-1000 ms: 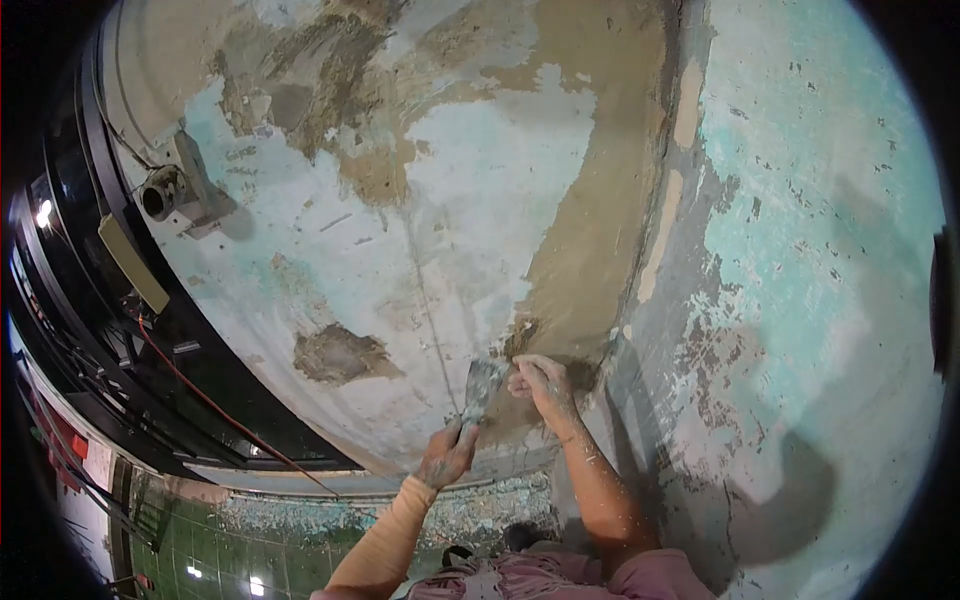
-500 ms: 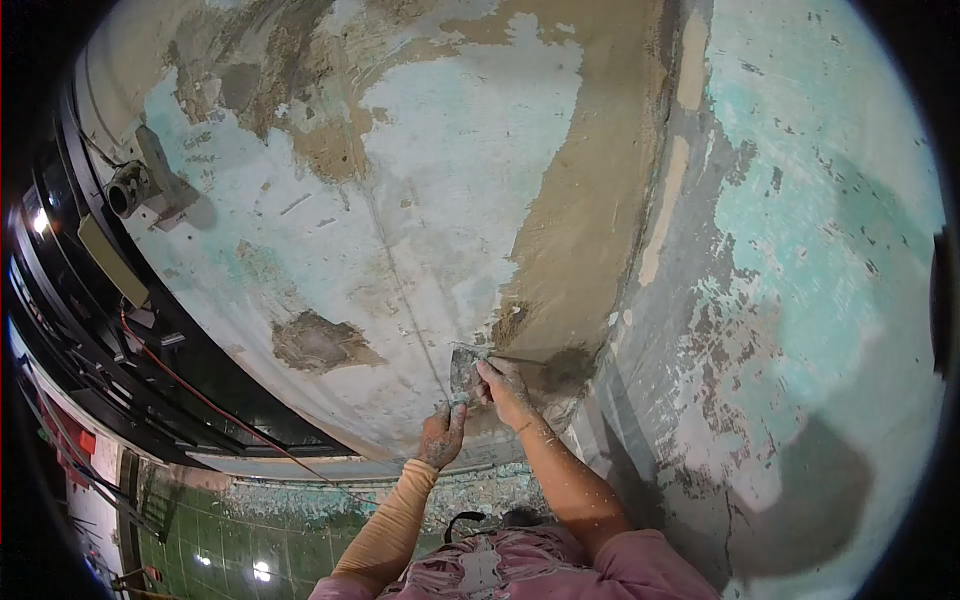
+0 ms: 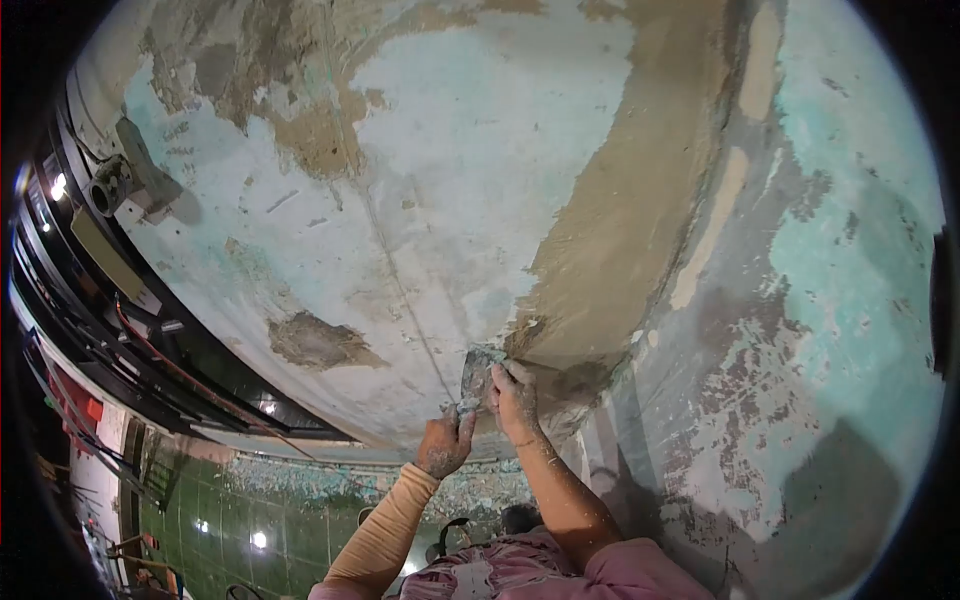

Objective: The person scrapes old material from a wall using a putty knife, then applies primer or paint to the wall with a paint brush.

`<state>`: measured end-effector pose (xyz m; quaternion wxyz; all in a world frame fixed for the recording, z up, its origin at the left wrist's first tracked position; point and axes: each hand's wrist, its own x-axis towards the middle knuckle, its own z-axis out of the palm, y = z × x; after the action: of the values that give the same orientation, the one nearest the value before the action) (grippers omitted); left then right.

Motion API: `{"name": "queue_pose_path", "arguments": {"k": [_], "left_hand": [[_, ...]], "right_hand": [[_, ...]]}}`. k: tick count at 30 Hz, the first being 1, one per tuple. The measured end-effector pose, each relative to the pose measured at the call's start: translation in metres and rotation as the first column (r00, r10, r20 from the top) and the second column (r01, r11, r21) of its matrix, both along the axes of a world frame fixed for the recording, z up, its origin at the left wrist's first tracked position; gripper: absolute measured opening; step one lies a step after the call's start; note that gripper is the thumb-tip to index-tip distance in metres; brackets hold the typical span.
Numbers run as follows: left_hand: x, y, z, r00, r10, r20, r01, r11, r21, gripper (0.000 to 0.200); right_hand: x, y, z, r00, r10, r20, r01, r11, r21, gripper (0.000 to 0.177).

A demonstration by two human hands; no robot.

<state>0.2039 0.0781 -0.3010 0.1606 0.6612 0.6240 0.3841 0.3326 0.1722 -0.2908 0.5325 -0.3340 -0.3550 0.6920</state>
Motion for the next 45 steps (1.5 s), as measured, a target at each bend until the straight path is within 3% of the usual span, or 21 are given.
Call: {"name": "queue_pose_path", "arguments": {"k": [4, 8, 11, 13, 16, 18, 19, 20, 21, 23, 25, 27, 29, 30, 31, 34, 37, 40, 45], "left_hand": [[-0.003, 0.002, 0.001, 0.997, 0.021, -0.079, -0.025, 0.999, -0.046, 0.033], [-0.019, 0.012, 0.013, 0.999, -0.018, -0.048, 0.014, 0.996, -0.091, 0.031], [-0.004, 0.032, 0.045, 0.994, -0.086, -0.067, 0.084, 0.996, -0.039, 0.031], [0.007, 0.030, 0.044, 0.993, -0.080, -0.081, 0.076, 0.996, -0.052, 0.031], [0.020, 0.006, 0.036, 0.997, -0.002, 0.071, 0.002, 1.000, 0.002, 0.031], [0.017, -0.002, 0.022, 0.999, 0.041, 0.026, -0.037, 0.992, -0.121, 0.028], [0.017, -0.001, 0.025, 0.999, 0.043, -0.014, -0.045, 0.990, -0.134, 0.028], [0.016, 0.006, 0.028, 0.997, 0.053, -0.050, -0.059, 0.988, -0.139, 0.027], [0.024, 0.018, 0.036, 1.000, 0.013, -0.002, -0.013, 0.999, 0.045, 0.026], [0.029, -0.005, 0.027, 1.000, 0.027, 0.006, -0.027, 1.000, -0.016, 0.026], [0.036, 0.013, 0.025, 0.998, 0.045, 0.033, -0.050, 0.984, 0.168, 0.026], [0.043, 0.010, 0.033, 0.992, 0.038, 0.119, -0.051, 0.992, 0.113, 0.026], [0.049, 0.015, 0.069, 0.990, 0.049, 0.134, -0.045, 0.999, -0.031, 0.027], [0.049, 0.003, 0.057, 0.991, 0.049, 0.128, -0.042, 0.997, -0.060, 0.026], [0.043, 0.003, 0.049, 0.993, 0.041, 0.115, -0.035, 0.998, -0.059, 0.026], [0.052, 0.011, 0.043, 0.985, 0.054, 0.166, -0.051, 0.998, -0.022, 0.026], [0.059, 0.013, 0.027, 0.980, 0.059, 0.188, -0.063, 0.998, 0.016, 0.029], [0.044, 0.018, 0.036, 0.993, 0.061, 0.102, -0.056, 0.997, -0.043, 0.030], [0.047, 0.028, 0.051, 0.988, 0.043, 0.152, -0.047, 0.999, 0.023, 0.028]], "right_hand": [[-0.004, 0.001, -0.006, 0.999, -0.031, 0.032, 0.029, 0.997, 0.067, 0.029], [-0.014, 0.003, -0.009, 0.996, -0.034, -0.079, 0.038, 0.998, 0.041, 0.031], [-0.002, 0.012, 0.016, 0.964, -0.249, -0.096, 0.249, 0.969, -0.013, 0.033], [0.009, 0.006, 0.014, 0.974, -0.226, -0.031, 0.225, 0.974, -0.027, 0.034], [0.011, -0.002, 0.016, 0.979, -0.156, 0.132, 0.146, 0.986, 0.083, 0.036], [-0.004, -0.004, -0.015, 0.983, -0.094, 0.155, 0.083, 0.993, 0.078, 0.035], [0.001, -0.011, 0.010, 0.975, -0.112, 0.194, 0.108, 0.994, 0.031, 0.035], [0.005, 0.011, 0.022, 0.976, -0.148, 0.162, 0.129, 0.984, 0.124, 0.034], [0.014, 0.030, 0.030, 0.975, -0.170, 0.140, 0.141, 0.971, 0.194, 0.034], [0.025, 0.009, 0.020, 0.971, -0.159, 0.180, 0.126, 0.975, 0.182, 0.034], [0.025, 0.010, 0.026, 0.959, -0.142, 0.246, 0.097, 0.978, 0.184, 0.034], [0.027, 0.006, 0.023, 0.944, -0.132, 0.302, 0.080, 0.981, 0.179, 0.036], [0.036, 0.023, 0.075, 0.957, -0.177, 0.230, 0.110, 0.955, 0.276, 0.036], [0.040, 0.013, 0.088, 0.961, -0.183, 0.206, 0.117, 0.947, 0.299, 0.036], [0.040, 0.008, 0.091, 0.979, -0.117, 0.169, 0.083, 0.977, 0.196, 0.036], [0.036, 0.014, 0.042, 0.944, -0.156, 0.292, 0.073, 0.958, 0.277, 0.037], [0.032, 0.025, 0.029, 0.951, -0.195, 0.240, 0.104, 0.932, 0.346, 0.035], [0.032, 0.018, 0.030, 0.959, -0.190, 0.210, 0.108, 0.931, 0.350, 0.035], [0.040, 0.026, 0.054, 0.956, -0.180, 0.231, 0.093, 0.935, 0.342, 0.037]]}}
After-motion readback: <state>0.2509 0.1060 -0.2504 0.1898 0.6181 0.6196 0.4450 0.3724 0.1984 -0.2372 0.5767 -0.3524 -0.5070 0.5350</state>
